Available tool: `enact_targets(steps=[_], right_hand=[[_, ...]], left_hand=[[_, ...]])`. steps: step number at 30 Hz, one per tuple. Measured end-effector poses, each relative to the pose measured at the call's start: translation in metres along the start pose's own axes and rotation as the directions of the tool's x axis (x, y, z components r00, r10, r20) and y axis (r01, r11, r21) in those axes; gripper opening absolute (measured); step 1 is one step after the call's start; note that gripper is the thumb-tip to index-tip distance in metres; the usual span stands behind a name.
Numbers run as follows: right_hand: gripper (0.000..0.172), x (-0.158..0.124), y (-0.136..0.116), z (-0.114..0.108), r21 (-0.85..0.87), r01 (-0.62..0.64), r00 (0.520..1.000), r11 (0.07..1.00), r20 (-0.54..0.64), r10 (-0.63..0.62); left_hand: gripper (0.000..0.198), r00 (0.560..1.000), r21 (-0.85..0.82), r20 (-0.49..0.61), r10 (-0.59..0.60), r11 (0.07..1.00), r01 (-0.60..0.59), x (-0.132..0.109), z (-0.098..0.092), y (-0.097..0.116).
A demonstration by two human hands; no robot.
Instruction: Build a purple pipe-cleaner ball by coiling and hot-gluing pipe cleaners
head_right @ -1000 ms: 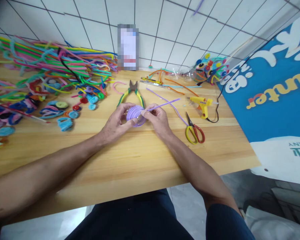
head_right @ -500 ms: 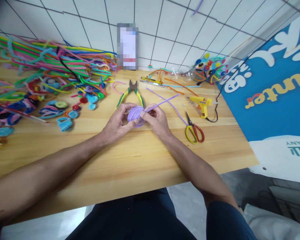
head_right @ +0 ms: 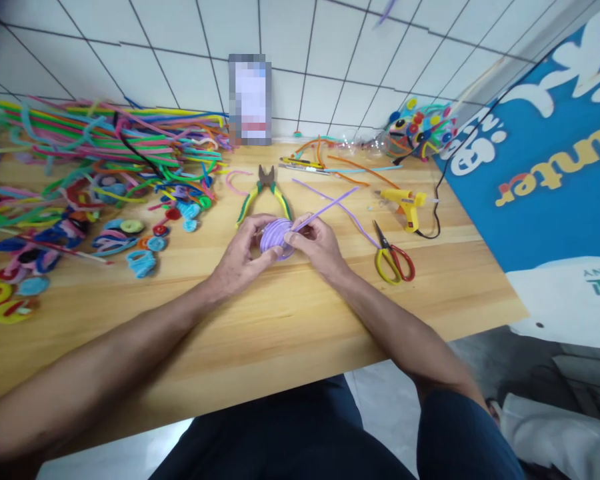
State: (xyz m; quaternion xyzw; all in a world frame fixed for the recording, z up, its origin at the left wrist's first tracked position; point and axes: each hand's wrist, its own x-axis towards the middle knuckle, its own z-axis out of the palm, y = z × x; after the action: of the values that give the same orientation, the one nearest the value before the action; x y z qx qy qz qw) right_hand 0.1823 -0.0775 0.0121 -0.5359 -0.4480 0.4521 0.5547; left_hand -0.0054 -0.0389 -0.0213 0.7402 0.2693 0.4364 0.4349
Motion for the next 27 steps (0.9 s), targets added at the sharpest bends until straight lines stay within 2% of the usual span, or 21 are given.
enact_targets(steps=[6,14,19,27], right_hand=[[0.032,-0.0012,-0.0009,0.0042,0.011,-0.019,1.000,1.000,0.007,0.019],[0.030,0.0029,0.0019,0.0021,0.051,-0.040,0.998,0.998,0.054,0.038],[0.027,0.0048,0.0036,0.0026,0.063,-0.049,0.996,0.997,0.075,0.044],[0.024,0.0082,0.0083,0.0009,0.092,-0.062,0.992,0.994,0.119,0.051]], left_hand=[[0.040,0.997,-0.022,0.030,-0.067,0.997,0.068,-0.0017,-0.0057,-0.0008],[0.048,0.995,-0.083,0.022,-0.098,0.992,0.099,-0.0018,-0.0055,-0.0081],[0.055,0.993,-0.107,0.011,-0.119,0.987,0.119,-0.0005,-0.0065,-0.0056],[0.054,0.991,-0.103,0.029,-0.133,0.985,0.135,-0.0008,-0.0083,-0.0001]])
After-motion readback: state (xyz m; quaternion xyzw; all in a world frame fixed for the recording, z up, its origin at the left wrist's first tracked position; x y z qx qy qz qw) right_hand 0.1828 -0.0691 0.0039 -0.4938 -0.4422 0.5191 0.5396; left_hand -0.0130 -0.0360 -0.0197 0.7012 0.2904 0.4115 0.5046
